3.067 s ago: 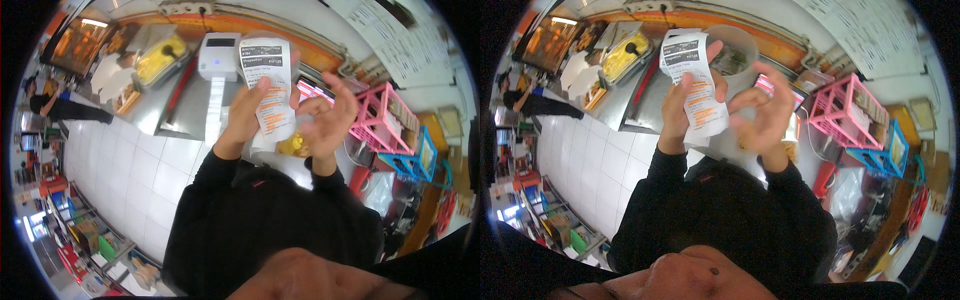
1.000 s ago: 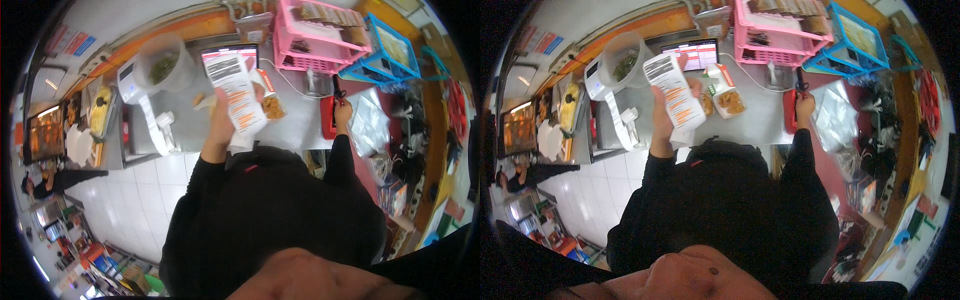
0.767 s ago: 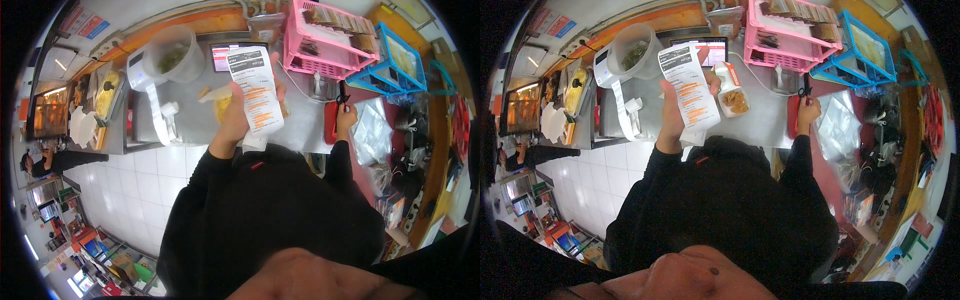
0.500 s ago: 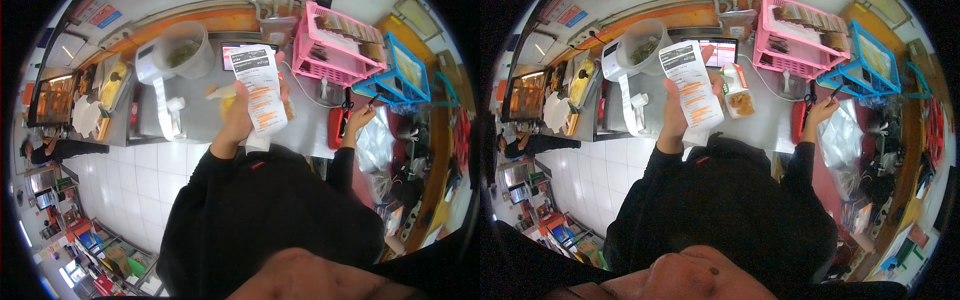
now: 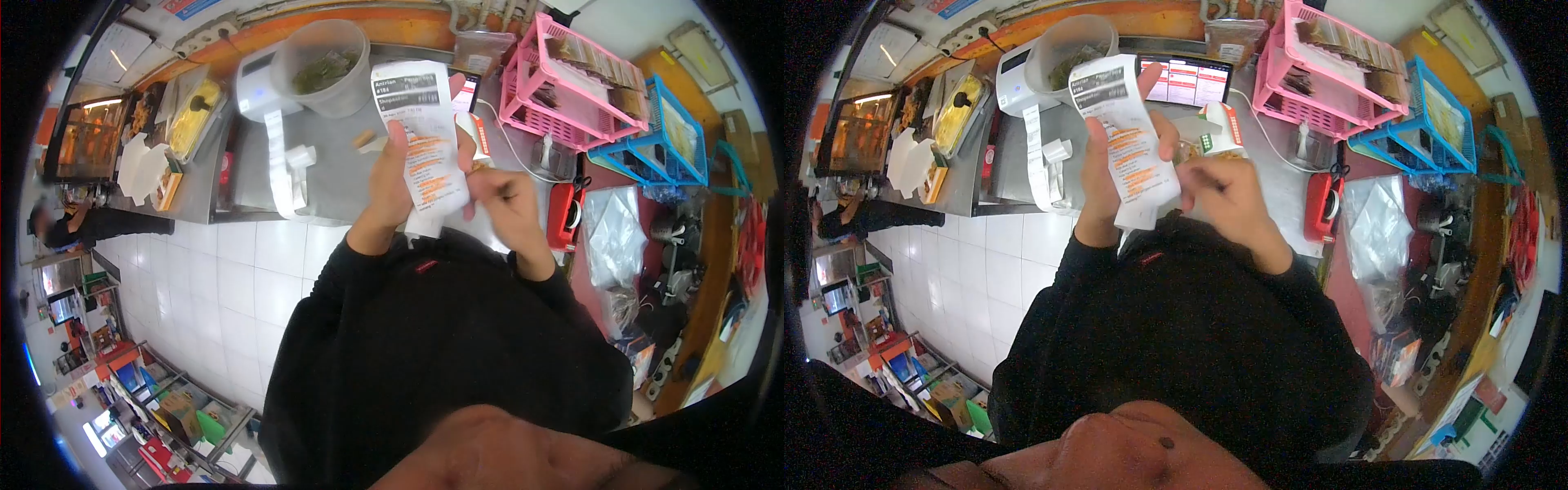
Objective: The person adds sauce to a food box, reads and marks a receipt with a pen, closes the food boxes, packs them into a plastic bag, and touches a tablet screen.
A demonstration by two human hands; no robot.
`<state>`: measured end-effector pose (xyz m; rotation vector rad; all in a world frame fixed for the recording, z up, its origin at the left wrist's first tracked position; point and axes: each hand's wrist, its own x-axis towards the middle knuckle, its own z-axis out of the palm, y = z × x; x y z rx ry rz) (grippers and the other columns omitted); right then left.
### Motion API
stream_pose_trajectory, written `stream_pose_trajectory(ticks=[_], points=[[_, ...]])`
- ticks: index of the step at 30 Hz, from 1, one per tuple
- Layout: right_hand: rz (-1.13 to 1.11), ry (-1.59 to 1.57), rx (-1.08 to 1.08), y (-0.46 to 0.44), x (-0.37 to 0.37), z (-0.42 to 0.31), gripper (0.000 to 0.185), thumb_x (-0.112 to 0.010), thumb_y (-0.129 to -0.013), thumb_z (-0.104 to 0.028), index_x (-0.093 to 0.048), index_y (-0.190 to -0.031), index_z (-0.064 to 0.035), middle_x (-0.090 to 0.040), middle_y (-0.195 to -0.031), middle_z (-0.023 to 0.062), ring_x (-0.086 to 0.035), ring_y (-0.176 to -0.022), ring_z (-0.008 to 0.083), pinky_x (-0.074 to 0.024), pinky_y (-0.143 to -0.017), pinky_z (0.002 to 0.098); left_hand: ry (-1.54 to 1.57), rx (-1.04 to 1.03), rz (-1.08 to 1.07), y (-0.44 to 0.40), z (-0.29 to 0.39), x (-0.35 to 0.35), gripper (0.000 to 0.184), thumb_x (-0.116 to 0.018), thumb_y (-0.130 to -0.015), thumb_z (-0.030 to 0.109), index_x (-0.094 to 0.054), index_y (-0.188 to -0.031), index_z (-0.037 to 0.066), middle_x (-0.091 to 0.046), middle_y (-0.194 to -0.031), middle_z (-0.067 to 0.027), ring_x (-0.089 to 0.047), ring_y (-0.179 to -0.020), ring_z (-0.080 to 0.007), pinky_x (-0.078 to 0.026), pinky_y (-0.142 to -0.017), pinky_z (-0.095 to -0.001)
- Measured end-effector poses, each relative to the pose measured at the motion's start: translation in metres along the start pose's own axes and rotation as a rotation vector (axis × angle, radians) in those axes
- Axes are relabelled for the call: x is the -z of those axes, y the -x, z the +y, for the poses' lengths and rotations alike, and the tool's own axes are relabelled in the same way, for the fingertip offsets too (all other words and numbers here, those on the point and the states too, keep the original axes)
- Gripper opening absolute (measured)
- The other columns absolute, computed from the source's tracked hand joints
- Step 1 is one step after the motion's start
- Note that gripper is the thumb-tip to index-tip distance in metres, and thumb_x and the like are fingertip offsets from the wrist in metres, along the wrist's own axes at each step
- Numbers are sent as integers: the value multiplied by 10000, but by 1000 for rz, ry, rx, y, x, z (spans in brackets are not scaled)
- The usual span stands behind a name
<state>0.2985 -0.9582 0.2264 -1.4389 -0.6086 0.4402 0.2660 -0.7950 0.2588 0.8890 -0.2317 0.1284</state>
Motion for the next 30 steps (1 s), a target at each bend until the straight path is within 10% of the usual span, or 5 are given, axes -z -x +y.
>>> stream_pose_trajectory(ticks=[6, 12, 13, 30], points=[[-22, -175, 465, -14, 18, -45, 696, -365, -959, -548, -652, -892, 82, -651, -859, 143, -625, -714, 209, -494, -654, 294, -21, -41, 36, 10, 16, 6, 987, -345, -863, 738, -236, -1451, -48, -534, -796, -72, -499, -700, -105, -409, -608, -203], [-87, 44, 402, -35, -23, -63, 344, -632, -901, -264, -659, -929, 78, -670, -888, 146, -667, -815, 202, -524, -751, 282, -35, -12, 52, 16, 27, 5, 1002, -355, -850, 748, -254, -1443, -54, -528, -886, -53, -496, -777, -109, -426, -698, -234], [-43, -19, 260, -33, -32, -70, 157, -678, -812, -28, -662, -938, 64, -677, -884, 135, -672, -819, 174, -520, -745, 260, -30, -4, 31, 18, 28, 10, 993, -363, -850, 743, -242, -1452, -37, -518, -925, -43, -492, -802, -114, -421, -734, -244], [-41, 271, 442, -57, -47, -59, 82, -649, -754, 30, -668, -833, 39, -653, -773, 79, -632, -871, 191, -475, -757, 285, -20, -96, 151, 13, 23, 17, 850, -284, -913, 671, -265, -1456, 18, -560, -1171, -168, -605, -983, -198, -525, -812, -296]])
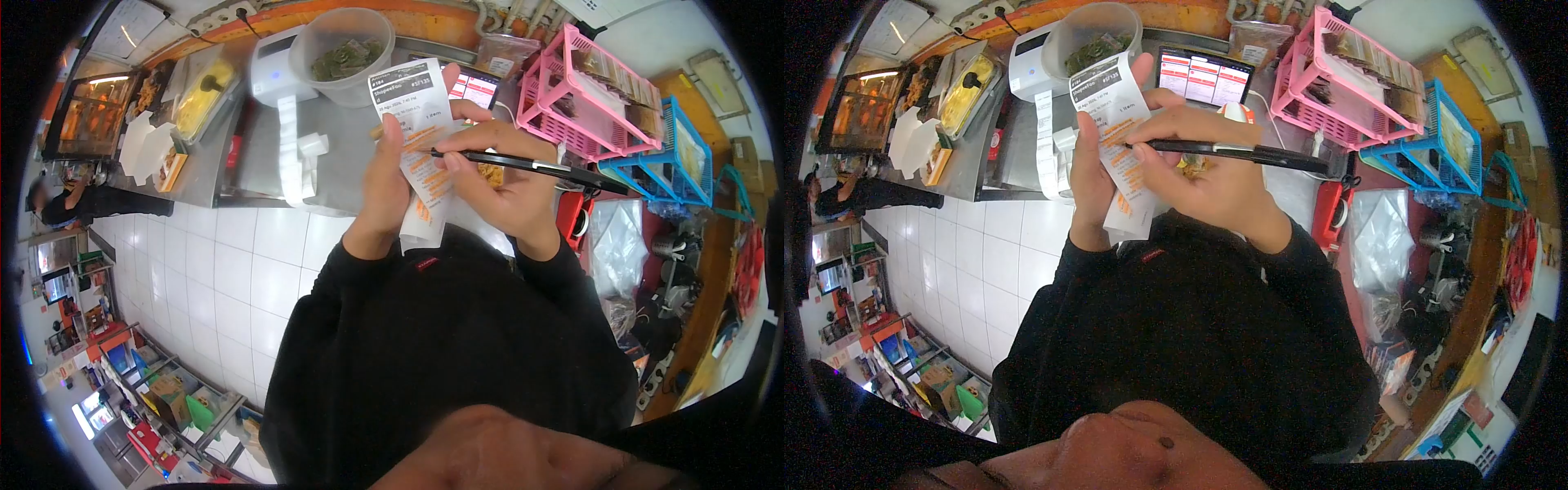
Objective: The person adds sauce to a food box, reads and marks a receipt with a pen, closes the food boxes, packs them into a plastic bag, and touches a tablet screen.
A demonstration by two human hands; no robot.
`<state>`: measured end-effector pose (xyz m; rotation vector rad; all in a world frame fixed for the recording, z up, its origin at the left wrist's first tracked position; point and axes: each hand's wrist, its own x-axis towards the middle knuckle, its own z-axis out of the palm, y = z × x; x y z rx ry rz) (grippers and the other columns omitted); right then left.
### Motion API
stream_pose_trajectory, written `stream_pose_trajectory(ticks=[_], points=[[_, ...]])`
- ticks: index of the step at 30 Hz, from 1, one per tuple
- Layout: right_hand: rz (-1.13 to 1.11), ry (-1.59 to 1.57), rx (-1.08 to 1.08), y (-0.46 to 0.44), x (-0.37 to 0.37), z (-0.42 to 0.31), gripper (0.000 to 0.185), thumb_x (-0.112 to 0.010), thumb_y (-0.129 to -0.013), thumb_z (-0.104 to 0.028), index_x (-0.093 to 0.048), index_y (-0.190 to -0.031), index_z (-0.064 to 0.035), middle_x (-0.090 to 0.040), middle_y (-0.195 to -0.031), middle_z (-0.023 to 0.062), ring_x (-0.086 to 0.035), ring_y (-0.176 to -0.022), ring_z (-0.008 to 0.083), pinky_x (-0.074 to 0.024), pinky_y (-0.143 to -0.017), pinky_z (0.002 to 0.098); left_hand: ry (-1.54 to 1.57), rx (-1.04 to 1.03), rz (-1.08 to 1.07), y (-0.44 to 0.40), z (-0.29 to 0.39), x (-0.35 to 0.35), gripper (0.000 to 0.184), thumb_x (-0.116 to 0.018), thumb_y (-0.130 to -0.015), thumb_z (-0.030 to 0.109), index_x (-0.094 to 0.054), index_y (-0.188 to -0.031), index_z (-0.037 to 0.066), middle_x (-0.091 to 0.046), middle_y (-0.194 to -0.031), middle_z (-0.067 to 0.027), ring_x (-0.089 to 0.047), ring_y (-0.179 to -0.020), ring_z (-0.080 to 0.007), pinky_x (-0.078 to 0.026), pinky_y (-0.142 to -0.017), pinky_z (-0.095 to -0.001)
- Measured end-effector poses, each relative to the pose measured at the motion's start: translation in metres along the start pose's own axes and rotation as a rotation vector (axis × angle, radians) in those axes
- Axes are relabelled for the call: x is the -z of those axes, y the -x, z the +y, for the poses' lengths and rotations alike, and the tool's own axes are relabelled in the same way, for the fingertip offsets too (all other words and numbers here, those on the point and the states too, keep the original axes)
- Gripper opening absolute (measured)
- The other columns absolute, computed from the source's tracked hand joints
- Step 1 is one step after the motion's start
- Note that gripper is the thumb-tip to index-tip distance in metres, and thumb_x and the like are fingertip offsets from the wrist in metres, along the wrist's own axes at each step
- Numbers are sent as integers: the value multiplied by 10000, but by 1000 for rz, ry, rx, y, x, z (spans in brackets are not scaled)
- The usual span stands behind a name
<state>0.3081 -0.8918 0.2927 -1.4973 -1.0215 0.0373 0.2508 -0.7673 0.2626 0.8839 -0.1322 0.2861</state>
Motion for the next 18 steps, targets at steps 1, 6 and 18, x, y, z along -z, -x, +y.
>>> stream_pose_trajectory(ticks=[1, 6, 18], points=[[-8, 23, 9, -1, 0, 1, 76, -647, -753, 33, -668, -826, 39, -652, -768, 73, -628, -906, 203, -475, -760, 284, 7, 8, -28, -2, 2, 0, 848, -286, -914, 669, -254, -1460, 22, -552, -1196, -184, -603, -999, -209, -521, -826, -305], [10, -40, -57, 1, 7, 5, 61, -644, -735, 31, -661, -793, 34, -644, -755, 76, -610, -937, 222, -466, -730, 280, 48, 55, -12, -2, -5, -3, 841, -299, -916, 661, -212, -1475, 39, -518, -1267, -244, -584, -1074, -260, -497, -895, -352], [0, 43, 20, 8, 19, 8, 77, -675, -703, -5, -649, -776, -1, -623, -702, 45, -562, -580, 69, -430, -527, 203, 14, 42, -97, -9, -3, -1, 859, -311, -910, 667, -210, -1472, 26, -502, -1288, -279, -554, -1146, -314, -462, -959, -389]])
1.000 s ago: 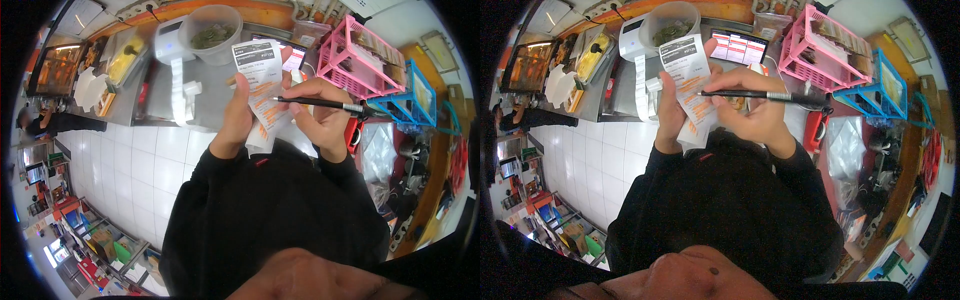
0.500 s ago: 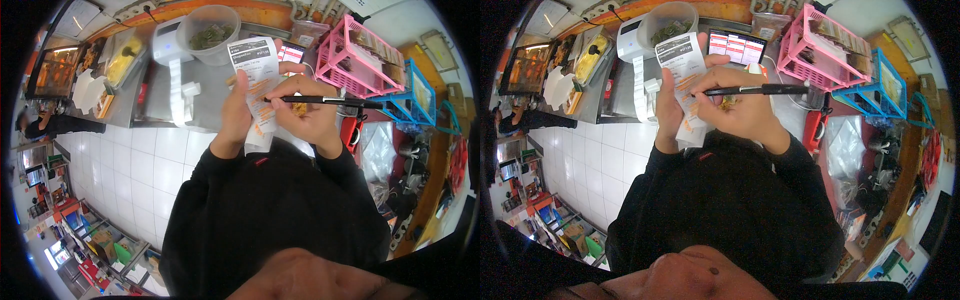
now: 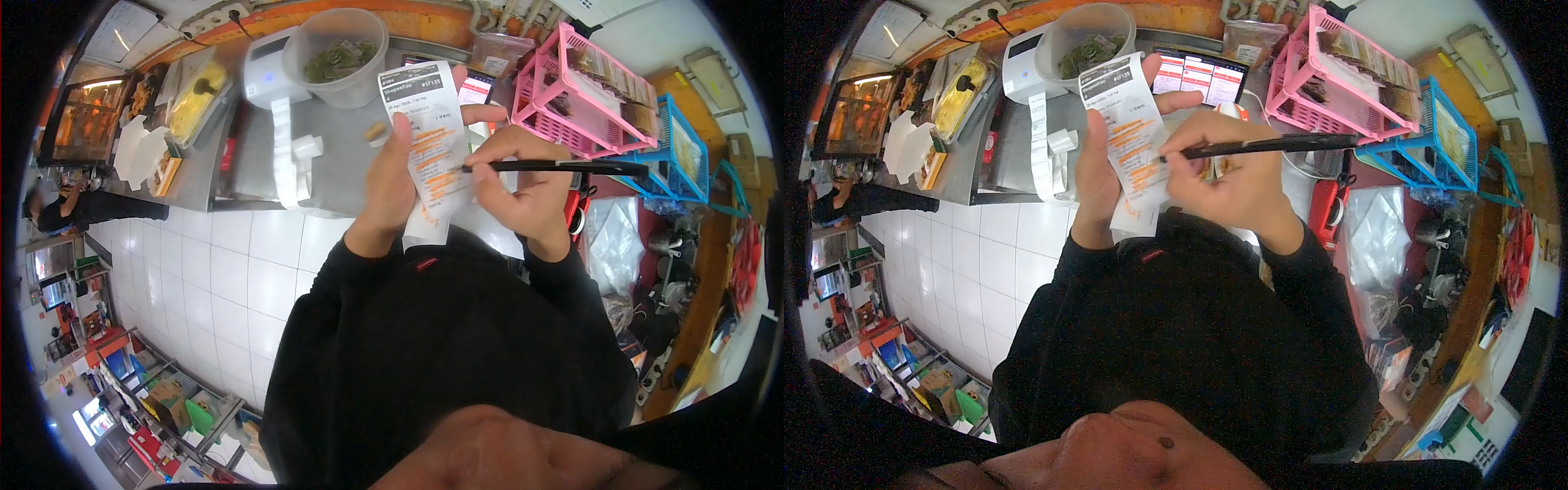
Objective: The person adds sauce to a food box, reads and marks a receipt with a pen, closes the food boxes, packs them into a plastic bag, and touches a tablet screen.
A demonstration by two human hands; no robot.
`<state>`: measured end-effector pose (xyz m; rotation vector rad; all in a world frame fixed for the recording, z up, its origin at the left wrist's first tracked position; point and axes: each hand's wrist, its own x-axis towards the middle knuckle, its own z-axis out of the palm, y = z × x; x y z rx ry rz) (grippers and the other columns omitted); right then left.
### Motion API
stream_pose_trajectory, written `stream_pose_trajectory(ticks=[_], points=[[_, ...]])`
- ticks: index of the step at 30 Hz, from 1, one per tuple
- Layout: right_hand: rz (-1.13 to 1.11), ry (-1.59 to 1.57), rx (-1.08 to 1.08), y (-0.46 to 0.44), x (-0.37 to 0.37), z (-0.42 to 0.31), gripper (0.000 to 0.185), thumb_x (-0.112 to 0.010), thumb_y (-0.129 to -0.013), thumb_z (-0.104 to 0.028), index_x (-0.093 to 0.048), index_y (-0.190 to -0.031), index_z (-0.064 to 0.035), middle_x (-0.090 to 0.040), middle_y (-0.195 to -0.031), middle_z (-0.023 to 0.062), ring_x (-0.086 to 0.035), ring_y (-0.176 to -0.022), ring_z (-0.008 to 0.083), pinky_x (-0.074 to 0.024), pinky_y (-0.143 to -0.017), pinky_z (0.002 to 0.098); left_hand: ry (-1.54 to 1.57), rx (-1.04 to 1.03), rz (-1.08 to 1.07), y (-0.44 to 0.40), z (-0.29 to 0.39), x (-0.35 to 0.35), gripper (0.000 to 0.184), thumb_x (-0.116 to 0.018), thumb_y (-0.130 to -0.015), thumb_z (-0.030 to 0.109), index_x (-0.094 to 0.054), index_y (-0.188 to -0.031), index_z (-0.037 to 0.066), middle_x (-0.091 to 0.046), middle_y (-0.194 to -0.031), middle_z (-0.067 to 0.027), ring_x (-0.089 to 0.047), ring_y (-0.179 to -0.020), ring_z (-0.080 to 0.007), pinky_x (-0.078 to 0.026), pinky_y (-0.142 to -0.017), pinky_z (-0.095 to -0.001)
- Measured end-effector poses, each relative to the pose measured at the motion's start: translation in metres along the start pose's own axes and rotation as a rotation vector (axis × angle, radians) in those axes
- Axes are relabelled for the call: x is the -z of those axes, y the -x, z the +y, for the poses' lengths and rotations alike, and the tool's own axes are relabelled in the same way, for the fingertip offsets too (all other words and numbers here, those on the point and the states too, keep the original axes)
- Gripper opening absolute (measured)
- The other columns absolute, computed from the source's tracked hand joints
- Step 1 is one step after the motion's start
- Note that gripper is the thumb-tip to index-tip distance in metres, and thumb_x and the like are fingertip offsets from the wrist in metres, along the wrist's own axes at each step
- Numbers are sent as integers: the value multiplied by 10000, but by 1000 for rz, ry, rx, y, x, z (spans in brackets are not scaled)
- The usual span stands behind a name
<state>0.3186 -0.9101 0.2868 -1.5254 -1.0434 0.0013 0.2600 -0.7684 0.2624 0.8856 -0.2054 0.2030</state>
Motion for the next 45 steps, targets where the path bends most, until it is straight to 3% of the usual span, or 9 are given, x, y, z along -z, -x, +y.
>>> stream_pose_trajectory(ticks=[18, 23, 27, 31, 33, 35, 38, 40, 45], points=[[-75, 45, 143, 17, 0, -9, 127, -667, -709, 18, -662, -835, 37, -648, -735, 119, -618, -625, 173, -470, -589, 256, 65, 8, -13, -2, -1, 2, 782, -328, -940, 602, -239, -1454, 20, -503, -1280, -278, -569, -1123, -322, -468, -950, -384], [-81, 51, -81, 19, 3, -14, 96, -670, -748, 17, -669, -843, 30, -657, -758, 115, -620, -645, 161, -467, -590, 246, -14, 8, -61, -6, -6, -4, 867, -320, -914, 657, -213, -1460, -7, -509, -1269, -301, -557, -1139, -354, -451, -972, -412], [191, 139, 125, 33, 28, 7, 56, -631, -801, 24, -644, -854, 35, -652, -776, 114, -615, -638, 150, -478, -583, 243, 2, 43, -42, -10, -16, -14, 889, -322, -901, 677, -226, -1456, -11, -521, -1261, -295, -591, -1098, -315, -517, -861, -349], [869, 98, -122, 71, 101, 53, 21, -602, -850, 17, -607, -865, 3, -646, -840, 104, -617, -660, 132, -487, -598, 219, -30, 54, -159, -16, -25, -10, 839, -315, -915, 659, -237, -1462, 28, -529, -1270, -251, -600, -1033, -201, -504, -829, -282], [955, 329, -124, 117, 160, 119, 14, -606, -853, -12, -617, -862, -10, -644, -823, 71, -625, -685, 127, -480, -586, 245, 17, 62, -166, -18, -31, -14, 809, -306, -925, 645, -242, -1464, 45, -532, -1276, -227, -601, -998, -154, -489, -830, -263], [794, 872, -427, 193, 214, 189, 113, -598, -869, -136, -639, -862, -30, -665, -786, 71, -648, -694, 168, -483, -605, 298, 53, 82, -135, -20, -40, -23, 815, -300, -921, 652, -237, -1466, 50, -533, -1276, -221, -614, -965, -153, -505, -790, -255], [626, 1139, -957, 275, 237, 263, 310, -561, -853, -346, -659, -874, -53, -663, -728, 161, -666, -742, 305, -493, -693, 394, -22, 133, -113, -25, -50, -33, 923, -295, -870, 723, -197, -1475, 33, -499, -1286, -284, -578, -1134, -323, -548, -856, -356], [569, 912, -1086, 321, 249, 311, 278, -577, -845, -315, -661, -881, -53, -668, -758, 162, -671, -760, 296, -497, -700, 406, -56, 153, -117, -28, -57, -38, 926, -297, -868, 725, -194, -1477, 35, -490, -1295, -282, -572, -1140, -336, -538, -875, -384], [590, 843, -845, 329, 236, 313, 236, -666, -779, -274, -657, -881, -61, -654, -751, 135, -644, -724, 321, -503, -698, 404, -149, 128, -145, -36, -82, -43, 921, -320, -868, 719, -206, -1474, 34, -486, -1306, -269, -569, -1141, -330, -520, -903, -411]])
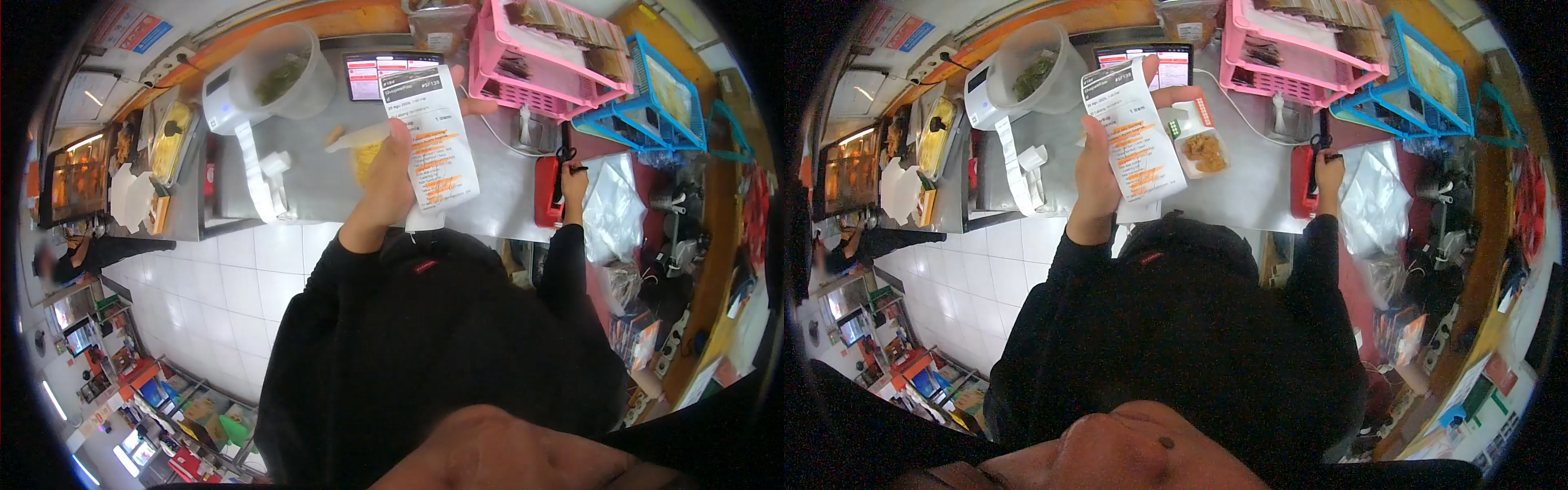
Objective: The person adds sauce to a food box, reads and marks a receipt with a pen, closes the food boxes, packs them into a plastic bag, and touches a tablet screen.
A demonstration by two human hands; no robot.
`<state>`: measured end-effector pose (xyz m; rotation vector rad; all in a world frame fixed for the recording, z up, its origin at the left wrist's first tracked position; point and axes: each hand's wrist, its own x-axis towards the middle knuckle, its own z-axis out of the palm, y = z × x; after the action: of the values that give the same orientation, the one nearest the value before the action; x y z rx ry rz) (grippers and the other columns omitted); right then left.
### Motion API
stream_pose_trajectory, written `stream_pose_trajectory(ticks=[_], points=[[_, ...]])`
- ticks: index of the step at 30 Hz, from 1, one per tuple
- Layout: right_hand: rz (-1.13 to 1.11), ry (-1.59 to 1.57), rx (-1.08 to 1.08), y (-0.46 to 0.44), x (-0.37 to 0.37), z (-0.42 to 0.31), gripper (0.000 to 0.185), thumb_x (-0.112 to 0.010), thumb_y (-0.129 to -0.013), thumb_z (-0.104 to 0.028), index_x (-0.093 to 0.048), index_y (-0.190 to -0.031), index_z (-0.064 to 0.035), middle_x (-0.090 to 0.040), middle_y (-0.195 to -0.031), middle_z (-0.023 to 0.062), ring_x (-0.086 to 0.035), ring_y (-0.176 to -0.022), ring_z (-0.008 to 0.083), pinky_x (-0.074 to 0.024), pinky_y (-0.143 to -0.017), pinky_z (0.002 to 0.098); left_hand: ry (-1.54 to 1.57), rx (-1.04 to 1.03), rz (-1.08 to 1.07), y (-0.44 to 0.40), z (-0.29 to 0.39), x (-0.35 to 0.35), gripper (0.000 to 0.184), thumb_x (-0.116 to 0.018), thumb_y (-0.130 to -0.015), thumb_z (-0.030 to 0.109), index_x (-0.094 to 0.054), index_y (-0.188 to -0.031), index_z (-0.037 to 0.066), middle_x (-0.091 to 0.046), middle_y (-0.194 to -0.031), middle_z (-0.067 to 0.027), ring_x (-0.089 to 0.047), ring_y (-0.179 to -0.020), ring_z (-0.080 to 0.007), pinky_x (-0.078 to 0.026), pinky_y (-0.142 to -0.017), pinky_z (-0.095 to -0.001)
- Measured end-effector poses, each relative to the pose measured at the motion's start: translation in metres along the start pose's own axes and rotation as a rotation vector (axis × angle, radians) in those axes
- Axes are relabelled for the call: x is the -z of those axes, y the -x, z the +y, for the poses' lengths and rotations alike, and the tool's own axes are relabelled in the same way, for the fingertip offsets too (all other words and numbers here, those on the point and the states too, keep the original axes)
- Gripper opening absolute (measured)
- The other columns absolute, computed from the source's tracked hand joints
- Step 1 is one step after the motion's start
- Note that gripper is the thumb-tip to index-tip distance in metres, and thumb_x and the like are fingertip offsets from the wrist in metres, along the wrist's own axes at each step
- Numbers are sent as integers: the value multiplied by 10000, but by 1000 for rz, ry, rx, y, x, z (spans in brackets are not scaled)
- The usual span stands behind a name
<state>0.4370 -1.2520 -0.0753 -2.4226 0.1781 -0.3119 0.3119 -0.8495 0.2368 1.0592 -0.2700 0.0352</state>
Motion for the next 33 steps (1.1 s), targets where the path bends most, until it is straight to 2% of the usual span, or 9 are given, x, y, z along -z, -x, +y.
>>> stream_pose_trajectory(ticks=[6, 8, 10, 12, 18, 20, 25, 29, 33], points=[[132, 203, -46, 25, 43, -65, 606, -764, -746, -297, -494, -1244, -83, -523, -1155, 152, -530, -1054, 237, -440, -880, 337, -66, 68, 85, 3, -33, -2, 718, -355, -948, 553, -296, -1429, 22, -533, -1278, -193, -583, -1068, -235, -491, -898, -358], [-124, -479, -34, 38, 43, -126, 535, -718, -803, -272, -496, -1260, -102, -535, -1120, 105, -525, -1019, 204, -440, -874, 326, -265, 143, 135, 9, -73, 2, 522, -367, -1006, 388, -403, -1365, 11, -568, -1226, -154, -603, -947, -183, -482, -834, -319], [-607, -811, 107, 67, 37, -191, 470, -648, -885, -185, -447, -1301, -96, -559, -1069, 83, -524, -988, 164, -429, -872, 297, -688, 155, 166, 10, -114, -2, 436, -367, -1006, 305, -466, -1256, -39, -559, -1147, -233, -531, -1085, -395, -381, -964, -426], [-825, -1126, -75, 101, 19, -237, 421, -625, -901, -127, -449, -1279, -74, -635, -1042, 85, -593, -919, 118, -467, -791, 257, -818, 82, 223, 19, -161, 11, 421, -368, -1006, 290, -473, -1247, -38, -560, -1127, -239, -529, -1079, -407, -382, -960, -429], [-500, -150, -120, 68, -81, -98, 485, -703, -828, -222, -490, -1225, -43, -650, -829, 128, -636, -687, 236, -506, -649, 328, -1091, 301, 559, 105, -159, 149, 377, -502, -956, 266, -527, -1257, 40, -589, -1140, -173, -590, -997, -324, -467, -848, -406], [-309, 276, -47, 63, -83, -96, 549, -725, -782, -271, -497, -1239, -66, -599, -1004, 174, -585, -922, 330, -475, -784, 433, -1568, 165, 815, 132, -130, 195, 399, -563, -920, 265, -530, -1283, 102, -612, -1116, -167, -601, -994, -319, -498, -801, -399], [-117, 189, 467, 61, -87, -241, 609, -752, -702, -295, -526, -1246, -141, -531, -1198, 141, -463, -1164, 340, -404, -896, 488, -1797, 379, 361, 90, -101, 253, 410, -534, -900, 191, -521, -1308, 229, -647, -1072, -142, -624, -954, -330, -508, -755, -414], [-359, 16, 813, 52, -139, -310, 410, -669, -798, -242, -589, -1193, -160, -619, -1137, 60, -565, -1065, 308, -439, -857, 442, -1823, 407, 2, 92, -94, 304, 425, -481, -885, 117, -552, -1277, 268, -653, -1048, -113, -637, -899, -311, -504, -738, -404], [-838, -86, 734, 67, -184, -330, 225, -591, -867, -243, -671, -1036, -117, -674, -1006, 91, -630, -906, 312, -481, -798, 405, -1684, 484, -38, 124, -52, 331, 380, -470, -874, 98, -620, -1192, 240, -655, -999, -104, -632, -902, -301, -500, -746, -384]])
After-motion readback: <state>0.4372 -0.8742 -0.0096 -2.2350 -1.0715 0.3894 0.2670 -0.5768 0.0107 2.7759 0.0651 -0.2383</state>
